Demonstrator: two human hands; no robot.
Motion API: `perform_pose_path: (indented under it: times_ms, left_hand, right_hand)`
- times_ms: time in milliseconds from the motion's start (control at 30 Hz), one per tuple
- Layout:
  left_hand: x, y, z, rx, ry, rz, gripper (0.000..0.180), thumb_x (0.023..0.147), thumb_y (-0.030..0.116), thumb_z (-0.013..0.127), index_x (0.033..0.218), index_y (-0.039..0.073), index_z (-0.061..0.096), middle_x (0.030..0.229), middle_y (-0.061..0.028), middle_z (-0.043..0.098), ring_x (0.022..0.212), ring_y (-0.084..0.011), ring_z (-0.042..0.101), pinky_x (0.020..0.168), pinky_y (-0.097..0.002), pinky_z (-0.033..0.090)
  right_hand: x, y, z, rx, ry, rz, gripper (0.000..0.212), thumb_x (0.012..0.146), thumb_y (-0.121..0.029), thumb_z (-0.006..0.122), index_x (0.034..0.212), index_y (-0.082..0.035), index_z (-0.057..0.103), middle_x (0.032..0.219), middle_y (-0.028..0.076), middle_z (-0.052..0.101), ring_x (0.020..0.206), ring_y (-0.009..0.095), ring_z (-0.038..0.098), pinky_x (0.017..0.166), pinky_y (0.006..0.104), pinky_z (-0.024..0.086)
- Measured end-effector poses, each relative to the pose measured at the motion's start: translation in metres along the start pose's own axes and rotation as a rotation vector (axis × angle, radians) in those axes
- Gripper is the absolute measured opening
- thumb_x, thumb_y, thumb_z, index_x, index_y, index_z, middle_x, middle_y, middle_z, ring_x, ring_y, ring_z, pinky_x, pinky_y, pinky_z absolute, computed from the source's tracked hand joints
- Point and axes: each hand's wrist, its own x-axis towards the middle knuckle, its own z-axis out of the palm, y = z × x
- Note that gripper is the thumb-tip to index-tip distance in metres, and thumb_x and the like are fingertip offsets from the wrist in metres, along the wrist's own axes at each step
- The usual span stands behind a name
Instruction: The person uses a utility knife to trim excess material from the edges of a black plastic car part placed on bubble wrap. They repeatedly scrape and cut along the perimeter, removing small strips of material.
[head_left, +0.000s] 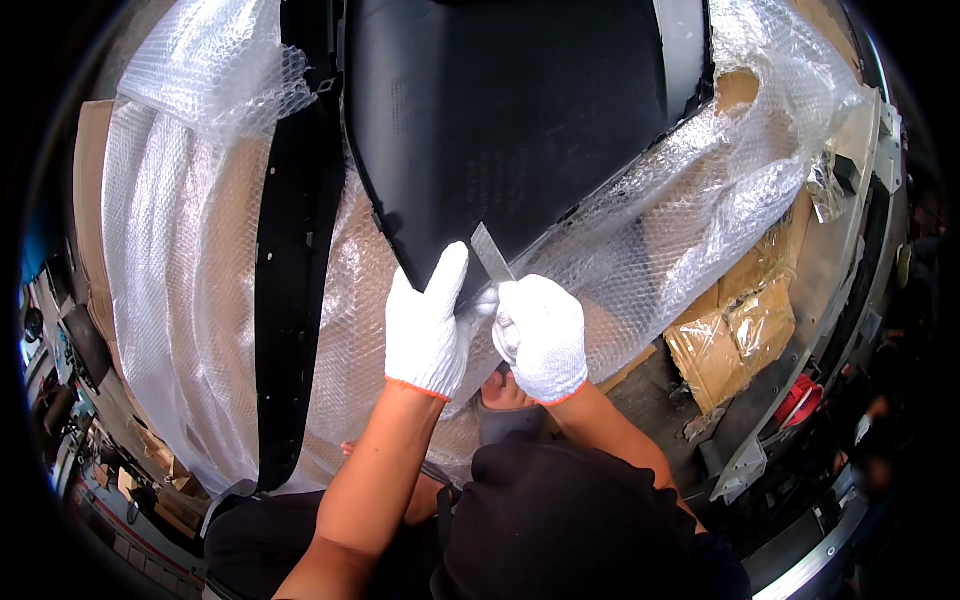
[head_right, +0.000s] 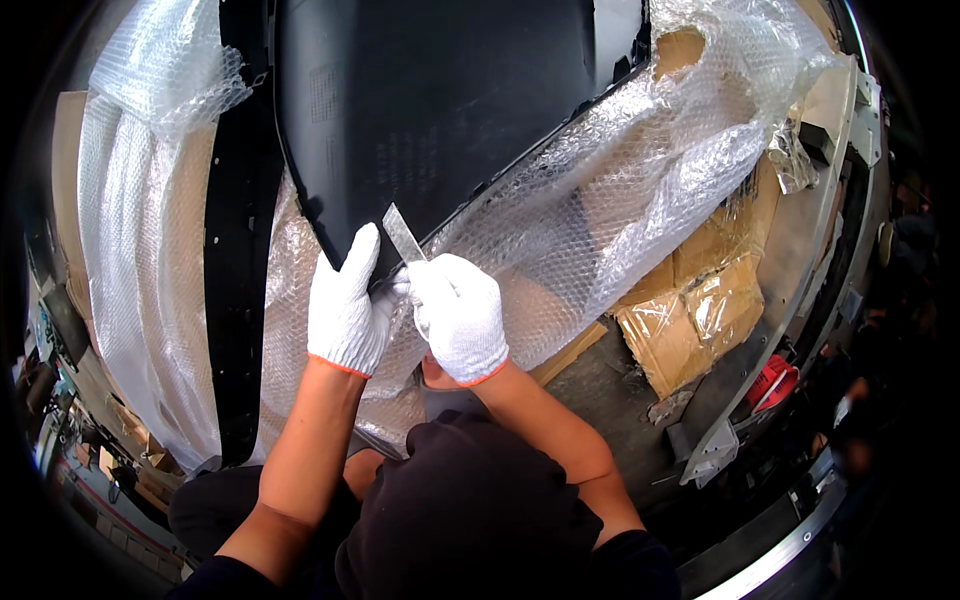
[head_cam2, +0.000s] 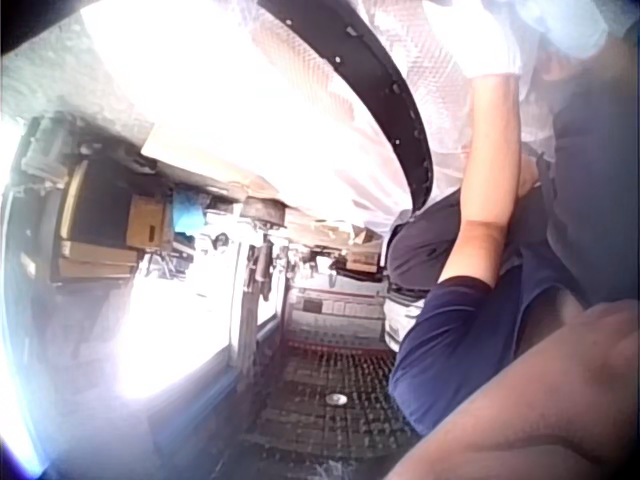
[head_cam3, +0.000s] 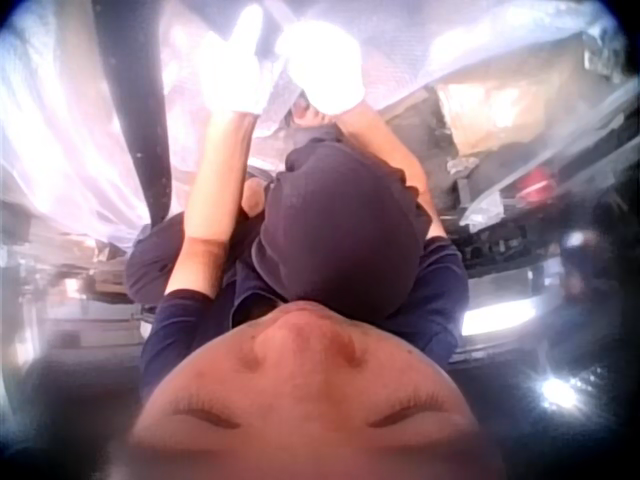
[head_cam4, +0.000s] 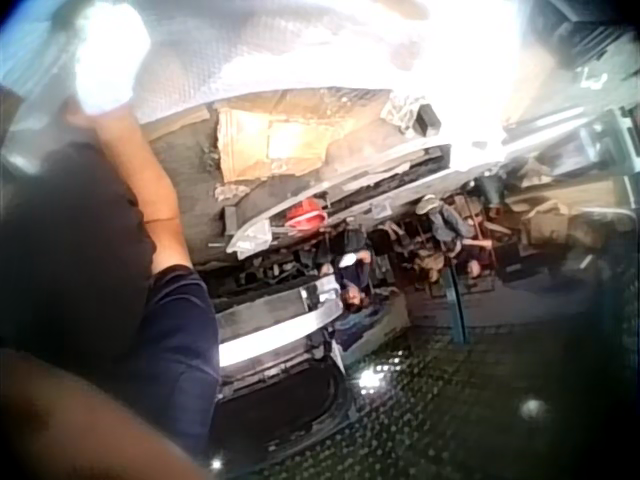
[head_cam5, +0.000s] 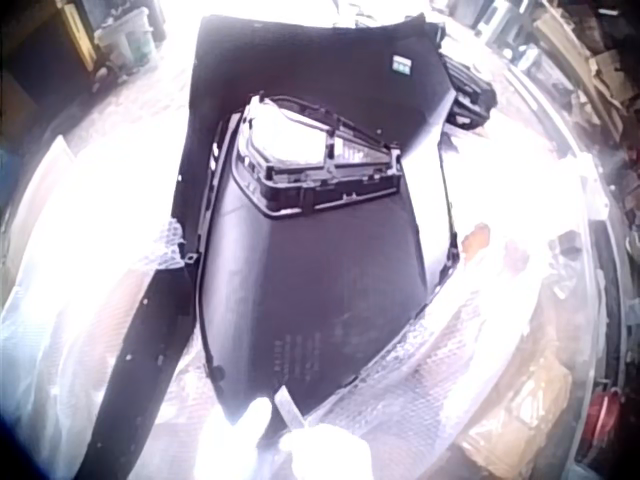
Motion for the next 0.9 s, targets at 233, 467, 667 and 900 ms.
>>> perform_pose_path:
  times_ms: [233, 467, 667, 900]
  left_hand:
    - [0.003, -0.001, -0.003, 0.001, 0.029, -0.005, 0.030, 0.101, 0.014, 0.067, 0.125, 0.003, 0.055, 0.100, -0.0121, 0.068, 0.073, -0.0186, 0.068, 0.057, -0.0306, 0.055]
    - [0.003, -0.002, -0.009, 0.012, 0.003, 0.009, 0.032, 0.098, 0.017, 0.072, 0.124, 0.003, 0.060, 0.112, -0.0089, 0.067, 0.090, -0.0184, 0.068, 0.070, -0.0329, 0.059]
    - [0.005, -0.003, -0.013, 0.028, -0.022, -0.015, 0.033, 0.097, 0.017, 0.073, 0.124, 0.002, 0.060, 0.113, -0.0101, 0.066, 0.090, -0.0182, 0.068, 0.068, -0.0319, 0.059]
    - [0.005, -0.001, -0.009, 0.027, 0.023, 0.006, 0.034, 0.097, 0.016, 0.072, 0.126, 0.002, 0.059, 0.112, -0.0104, 0.066, 0.092, -0.0206, 0.067, 0.070, -0.0344, 0.060]
  right_hand:
    - [0.000, -0.012, -0.007, 0.000, 0.062, 0.150, 0.020, 0.101, -0.008, 0.062, 0.084, 0.002, 0.067, 0.072, 0.002, 0.060, 0.056, 0.006, 0.051, 0.050, 0.0256, 0.039]
    - [-0.006, -0.007, -0.011, 0.127, 0.096, 0.183, 0.021, 0.101, -0.011, 0.064, 0.084, 0.001, 0.066, 0.068, 0.000, 0.058, 0.056, 0.004, 0.051, 0.051, 0.0247, 0.040]
    - [0.007, -0.015, -0.001, 0.252, 0.081, 0.354, 0.023, 0.102, -0.013, 0.063, 0.082, -0.001, 0.066, 0.064, -0.001, 0.056, 0.056, 0.004, 0.050, 0.050, 0.0250, 0.039]
    - [-0.006, -0.003, -0.002, 0.678, 0.218, 0.547, 0.024, 0.103, -0.013, 0.061, 0.081, -0.003, 0.062, 0.065, 0.000, 0.055, 0.055, 0.006, 0.050, 0.048, 0.0247, 0.038]
